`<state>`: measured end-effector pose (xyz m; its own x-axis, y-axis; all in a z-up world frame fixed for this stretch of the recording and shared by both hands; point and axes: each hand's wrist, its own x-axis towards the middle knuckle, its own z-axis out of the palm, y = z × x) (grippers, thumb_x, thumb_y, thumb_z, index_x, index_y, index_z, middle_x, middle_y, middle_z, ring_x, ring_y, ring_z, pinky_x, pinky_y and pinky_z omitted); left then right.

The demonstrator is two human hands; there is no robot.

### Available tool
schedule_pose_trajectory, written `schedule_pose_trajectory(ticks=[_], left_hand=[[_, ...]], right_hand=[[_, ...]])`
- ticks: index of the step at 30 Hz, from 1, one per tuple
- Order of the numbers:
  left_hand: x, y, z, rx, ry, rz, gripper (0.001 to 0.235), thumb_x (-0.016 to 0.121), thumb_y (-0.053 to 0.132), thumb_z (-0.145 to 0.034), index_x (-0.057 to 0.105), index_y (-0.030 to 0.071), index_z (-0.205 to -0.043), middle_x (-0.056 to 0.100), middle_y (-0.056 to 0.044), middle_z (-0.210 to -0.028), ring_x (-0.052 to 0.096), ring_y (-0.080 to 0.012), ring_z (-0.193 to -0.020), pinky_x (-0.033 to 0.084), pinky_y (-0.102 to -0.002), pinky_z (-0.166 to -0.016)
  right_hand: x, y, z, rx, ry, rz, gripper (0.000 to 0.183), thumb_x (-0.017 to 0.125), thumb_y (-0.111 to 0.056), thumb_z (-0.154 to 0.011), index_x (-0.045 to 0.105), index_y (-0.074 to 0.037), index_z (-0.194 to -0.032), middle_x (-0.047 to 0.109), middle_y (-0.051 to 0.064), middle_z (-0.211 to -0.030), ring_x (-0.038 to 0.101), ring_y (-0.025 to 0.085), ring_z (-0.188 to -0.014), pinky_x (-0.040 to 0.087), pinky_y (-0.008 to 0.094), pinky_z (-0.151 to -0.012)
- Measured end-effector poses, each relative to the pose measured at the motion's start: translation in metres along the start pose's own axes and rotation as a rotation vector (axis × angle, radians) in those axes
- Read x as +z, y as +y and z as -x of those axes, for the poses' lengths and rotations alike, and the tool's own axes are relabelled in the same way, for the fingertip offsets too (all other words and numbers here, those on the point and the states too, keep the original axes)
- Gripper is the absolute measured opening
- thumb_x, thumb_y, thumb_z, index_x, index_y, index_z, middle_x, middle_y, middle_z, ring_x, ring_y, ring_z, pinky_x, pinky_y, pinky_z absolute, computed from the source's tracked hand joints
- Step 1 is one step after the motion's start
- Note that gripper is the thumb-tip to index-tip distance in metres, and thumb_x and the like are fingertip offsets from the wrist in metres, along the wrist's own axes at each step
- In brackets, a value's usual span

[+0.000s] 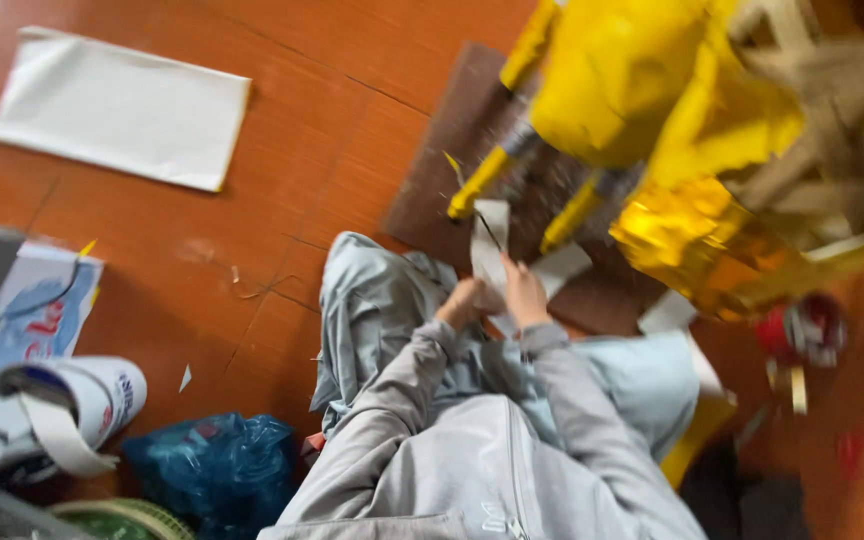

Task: Apply yellow paper strips to a bamboo frame and cut them to shape while constructing a paper animal craft.

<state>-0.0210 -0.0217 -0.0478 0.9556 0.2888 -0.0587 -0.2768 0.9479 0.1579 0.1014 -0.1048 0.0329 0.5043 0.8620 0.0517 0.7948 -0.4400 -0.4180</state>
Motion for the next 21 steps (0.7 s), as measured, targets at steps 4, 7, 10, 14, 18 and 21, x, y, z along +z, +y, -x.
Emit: schedule_pose_trajectory(ticks=[4,7,10,14,18,21], left_hand=[[0.037,0.014,0.005,-0.041,0.344,-0.165,0.02,0.056,0.017,-0.09,0.054,-0.003,-0.091,0.052,-0.021,-0.083,0.052,-0.0386,-0.071,0.051,-0.053,-0.06],[0.033,0.009,0.007,-0.124,0.713,-0.433,0.036,0.054,0.022,-0.096,0.054,0.001,-0.126,0.057,-0.016,-0.115,0.06,-0.0387,-0.1,0.06,-0.054,-0.077],[0.033,0.008,0.005,-0.165,0.717,-0.459,0.043,0.052,0.026,-0.099,0.051,-0.002,-0.132,0.059,-0.02,-0.126,0.063,-0.0406,-0.107,0.059,-0.054,-0.085],[0.058,0.016,0.007,-0.242,0.729,-0.455,0.05,0.05,0.028,-0.101,0.048,-0.003,-0.14,0.059,-0.023,-0.139,0.064,-0.0418,-0.117,0.058,-0.056,-0.097],[0.085,0.025,0.026,-0.199,0.554,-0.495,0.051,0.054,0.028,-0.098,0.053,0.002,-0.141,0.058,-0.015,-0.139,0.06,-0.0344,-0.122,0.054,-0.054,-0.103],[0.082,0.026,0.032,-0.164,0.423,-0.441,0.049,0.058,0.033,-0.1,0.053,0.003,-0.138,0.062,-0.016,-0.134,0.065,-0.0314,-0.117,0.057,-0.049,-0.099]], right_hand=[[-0.032,-0.023,0.04,-0.023,-0.104,0.018,0.039,0.049,-0.016,-0.102,0.064,-0.017,-0.138,0.07,0.024,-0.106,0.067,0.044,-0.098,0.054,0.053,-0.083],[-0.083,-0.023,0.075,0.089,-0.185,-0.076,0.036,0.055,-0.017,-0.099,0.071,-0.017,-0.131,0.071,0.024,-0.104,0.067,0.043,-0.1,0.053,0.052,-0.083],[-0.147,-0.028,0.111,0.29,0.102,-0.272,0.034,0.065,-0.017,-0.1,0.07,-0.007,-0.132,0.075,0.02,-0.096,0.067,0.028,-0.074,0.057,0.039,-0.07],[-0.194,0.026,0.104,0.626,0.431,-0.262,0.036,0.052,-0.017,-0.111,0.061,-0.01,-0.145,0.074,0.018,-0.107,0.069,0.023,-0.077,0.059,0.039,-0.063],[-0.167,0.191,0.06,0.498,0.561,0.003,0.028,0.056,-0.015,-0.108,0.072,-0.003,-0.127,0.075,0.018,-0.107,0.072,0.029,-0.092,0.059,0.045,-0.083],[-0.205,0.163,0.01,0.675,0.303,-0.056,0.03,0.056,-0.016,-0.106,0.075,0.0,-0.123,0.078,0.026,-0.106,0.074,0.036,-0.098,0.057,0.046,-0.096]])
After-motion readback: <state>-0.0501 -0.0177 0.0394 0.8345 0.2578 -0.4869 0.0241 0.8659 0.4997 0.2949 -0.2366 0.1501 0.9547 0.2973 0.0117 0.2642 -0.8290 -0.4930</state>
